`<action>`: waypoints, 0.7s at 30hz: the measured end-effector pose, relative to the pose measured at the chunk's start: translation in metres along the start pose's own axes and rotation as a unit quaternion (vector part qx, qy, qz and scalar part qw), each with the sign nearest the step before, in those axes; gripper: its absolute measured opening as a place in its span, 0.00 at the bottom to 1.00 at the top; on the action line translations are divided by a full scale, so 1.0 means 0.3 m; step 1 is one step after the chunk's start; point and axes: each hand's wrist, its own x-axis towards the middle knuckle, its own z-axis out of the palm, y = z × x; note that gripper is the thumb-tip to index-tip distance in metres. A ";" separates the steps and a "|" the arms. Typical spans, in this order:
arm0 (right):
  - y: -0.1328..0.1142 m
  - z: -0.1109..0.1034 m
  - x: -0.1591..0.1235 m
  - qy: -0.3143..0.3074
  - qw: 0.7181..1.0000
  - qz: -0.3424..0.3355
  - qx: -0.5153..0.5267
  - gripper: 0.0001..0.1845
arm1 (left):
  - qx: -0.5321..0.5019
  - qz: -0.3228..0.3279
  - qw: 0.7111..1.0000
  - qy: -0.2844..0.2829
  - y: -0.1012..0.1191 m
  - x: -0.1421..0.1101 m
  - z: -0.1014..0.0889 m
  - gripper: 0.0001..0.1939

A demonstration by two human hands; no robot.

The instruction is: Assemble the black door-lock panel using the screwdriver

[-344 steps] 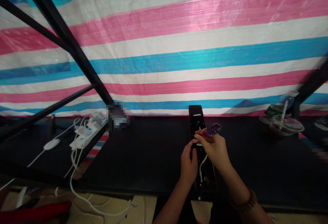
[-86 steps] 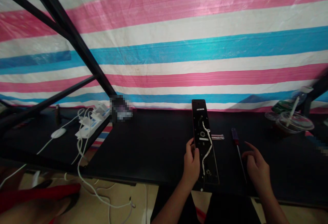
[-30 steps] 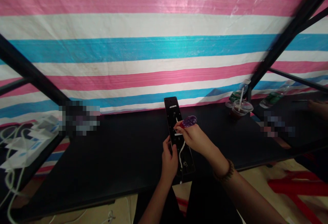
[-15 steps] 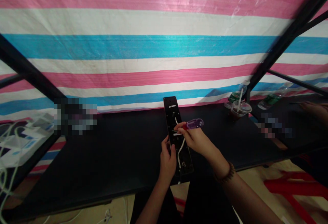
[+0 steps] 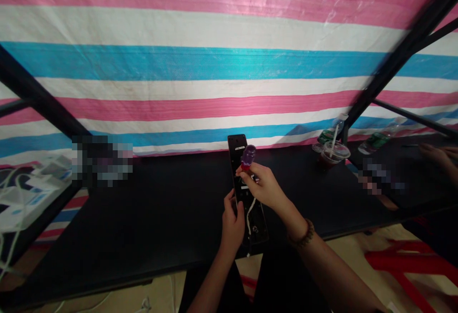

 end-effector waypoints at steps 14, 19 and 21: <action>0.022 0.029 -0.011 0.054 0.998 0.020 0.028 0.09 | -0.004 -0.004 1.000 0.005 0.004 0.001 -0.001 0.25; 0.021 0.047 -0.008 0.087 0.994 0.033 0.050 0.05 | -0.007 -0.004 1.000 0.009 0.002 -0.003 -0.003 0.25; 0.021 0.043 -0.013 0.084 0.992 0.056 0.069 0.06 | -0.010 -0.008 1.000 0.009 -0.005 -0.003 -0.003 0.24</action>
